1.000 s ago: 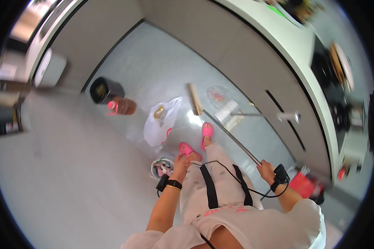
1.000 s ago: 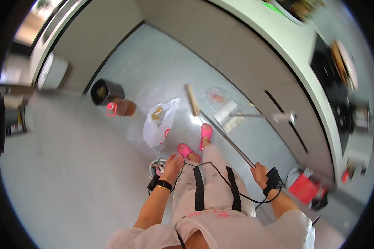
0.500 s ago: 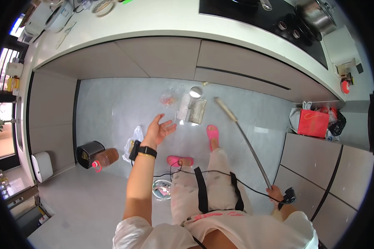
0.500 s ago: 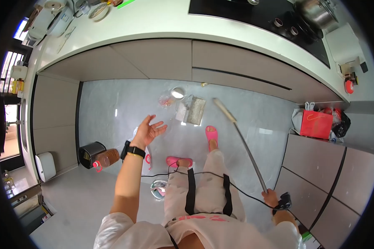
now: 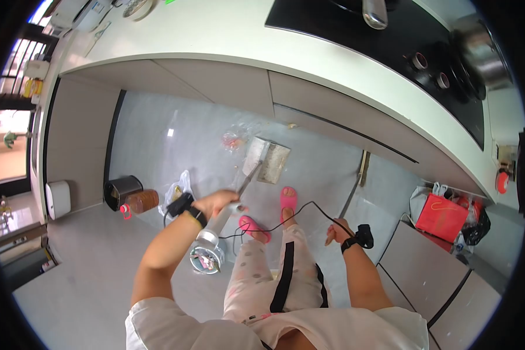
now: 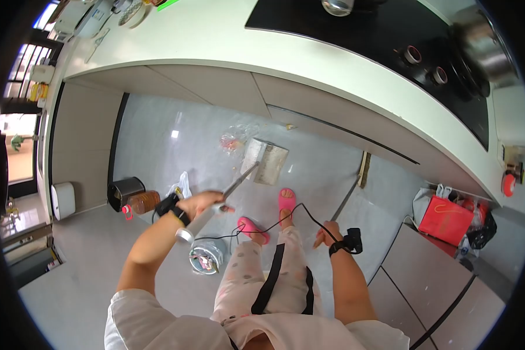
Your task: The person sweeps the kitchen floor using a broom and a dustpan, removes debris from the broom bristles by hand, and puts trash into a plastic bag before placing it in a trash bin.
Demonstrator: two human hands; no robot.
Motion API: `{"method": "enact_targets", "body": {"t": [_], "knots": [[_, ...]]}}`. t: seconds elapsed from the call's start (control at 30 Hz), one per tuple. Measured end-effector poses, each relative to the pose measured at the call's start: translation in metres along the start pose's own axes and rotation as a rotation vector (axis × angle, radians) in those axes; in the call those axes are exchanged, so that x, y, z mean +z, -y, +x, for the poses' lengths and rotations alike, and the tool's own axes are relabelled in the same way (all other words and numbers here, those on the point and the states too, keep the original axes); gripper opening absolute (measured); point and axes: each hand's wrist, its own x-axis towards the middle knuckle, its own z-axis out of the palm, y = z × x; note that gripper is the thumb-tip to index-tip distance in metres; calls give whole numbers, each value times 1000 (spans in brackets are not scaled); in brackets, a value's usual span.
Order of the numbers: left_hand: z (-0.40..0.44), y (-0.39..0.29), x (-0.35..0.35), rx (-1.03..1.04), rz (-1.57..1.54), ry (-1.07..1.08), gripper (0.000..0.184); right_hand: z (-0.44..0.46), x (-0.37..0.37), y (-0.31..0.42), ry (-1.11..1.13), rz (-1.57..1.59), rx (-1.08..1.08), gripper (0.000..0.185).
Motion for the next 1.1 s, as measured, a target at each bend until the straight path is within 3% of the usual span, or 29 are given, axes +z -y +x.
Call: {"method": "enact_targets", "body": {"t": [0.07,0.17,0.23,0.3,0.43,0.5,0.53,0.57,0.63,0.8,0.87,0.97,1.03,1.07,1.1], "knots": [[-41,36,0,-100,-385,-31,13,8,38,81,-378,616,627,24],[-73,118,-39,-21,-524,14,20,15,83,79,-279,533,508,24],[-97,168,-45,-7,-1002,224,20,9,113,131,-221,430,592,29],[-106,219,-46,22,-1398,411,29,14,147,147,-239,420,672,18],[-106,274,-32,235,-1710,551,38,22,191,122,-180,378,680,21],[-93,297,-31,323,-1978,682,43,23,196,113,-93,144,570,22],[-86,307,-32,361,-2070,692,42,24,195,115,-55,108,615,22],[-77,312,-34,387,-2091,702,42,22,193,123,-37,80,609,22],[-60,318,-43,356,-2139,722,10,17,189,138,-75,158,693,22],[-31,326,-97,231,-1836,605,11,8,175,133,-37,169,695,21],[-34,315,-132,58,-1656,575,11,6,174,129,-53,141,722,20],[-35,288,-165,68,-1292,198,9,8,177,129,-71,114,673,20],[-39,265,-160,213,-1088,151,7,8,186,134,-77,105,665,20],[-57,239,-146,196,-1021,14,8,10,195,140,-78,103,656,21],[-53,232,-146,201,-1021,17,8,12,202,147,-79,102,649,21]]}}
